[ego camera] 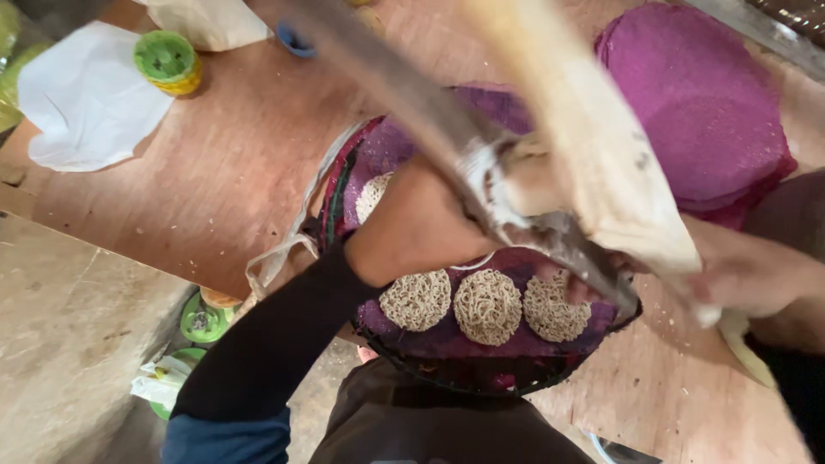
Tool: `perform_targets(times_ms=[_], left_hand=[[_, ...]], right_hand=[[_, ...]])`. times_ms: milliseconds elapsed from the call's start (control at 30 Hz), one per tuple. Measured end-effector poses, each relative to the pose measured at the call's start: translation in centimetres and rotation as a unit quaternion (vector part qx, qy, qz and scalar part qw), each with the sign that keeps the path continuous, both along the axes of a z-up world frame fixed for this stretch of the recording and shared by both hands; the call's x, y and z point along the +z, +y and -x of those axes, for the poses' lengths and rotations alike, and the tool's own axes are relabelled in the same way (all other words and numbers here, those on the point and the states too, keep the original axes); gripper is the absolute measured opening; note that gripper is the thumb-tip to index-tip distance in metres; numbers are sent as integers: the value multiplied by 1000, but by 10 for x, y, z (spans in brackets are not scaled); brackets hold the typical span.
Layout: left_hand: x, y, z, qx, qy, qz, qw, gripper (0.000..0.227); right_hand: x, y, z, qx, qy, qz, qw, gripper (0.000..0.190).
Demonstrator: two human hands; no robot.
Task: The person uses a wooden mold and a spatula to shape white dough into circular crackers and arranges them onto purple mats.
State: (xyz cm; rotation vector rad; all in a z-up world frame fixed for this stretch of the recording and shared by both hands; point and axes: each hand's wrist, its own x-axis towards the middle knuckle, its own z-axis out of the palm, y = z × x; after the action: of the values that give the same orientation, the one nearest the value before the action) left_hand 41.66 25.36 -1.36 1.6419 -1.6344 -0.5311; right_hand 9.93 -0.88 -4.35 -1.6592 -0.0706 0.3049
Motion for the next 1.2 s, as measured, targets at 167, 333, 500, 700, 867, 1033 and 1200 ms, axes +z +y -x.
perform_targets(times_ms=[167, 333, 500, 700, 867, 1033, 1200], left_hand=[[4, -3, -71, -337, 430, 250, 799, 52], [-21, -20, -95, -323, 615, 246, 676, 62], [-36, -34, -83, -345, 614, 300, 643, 66], [-58, -59, -94, -407, 593, 381, 581, 57], [-65, -52, -98, -363, 651, 370, 554, 53], [-68, -37, -73, -213, 717, 373, 549, 44], [-79, -50, -59, -230, 729, 354, 539, 38]], right_hand=[[-44, -36, 54, -63, 174, 37, 982, 51], [-32, -17, 3, -1, 174, 189, 966, 78], [-2, 26, -52, 7, 221, 82, 972, 95], [-4, 43, -79, -24, 247, 228, 941, 97], [-7, 49, -78, -42, 250, 298, 920, 95], [0, 42, -64, -36, 253, 205, 945, 87], [10, 30, -51, -63, 333, 227, 913, 79]])
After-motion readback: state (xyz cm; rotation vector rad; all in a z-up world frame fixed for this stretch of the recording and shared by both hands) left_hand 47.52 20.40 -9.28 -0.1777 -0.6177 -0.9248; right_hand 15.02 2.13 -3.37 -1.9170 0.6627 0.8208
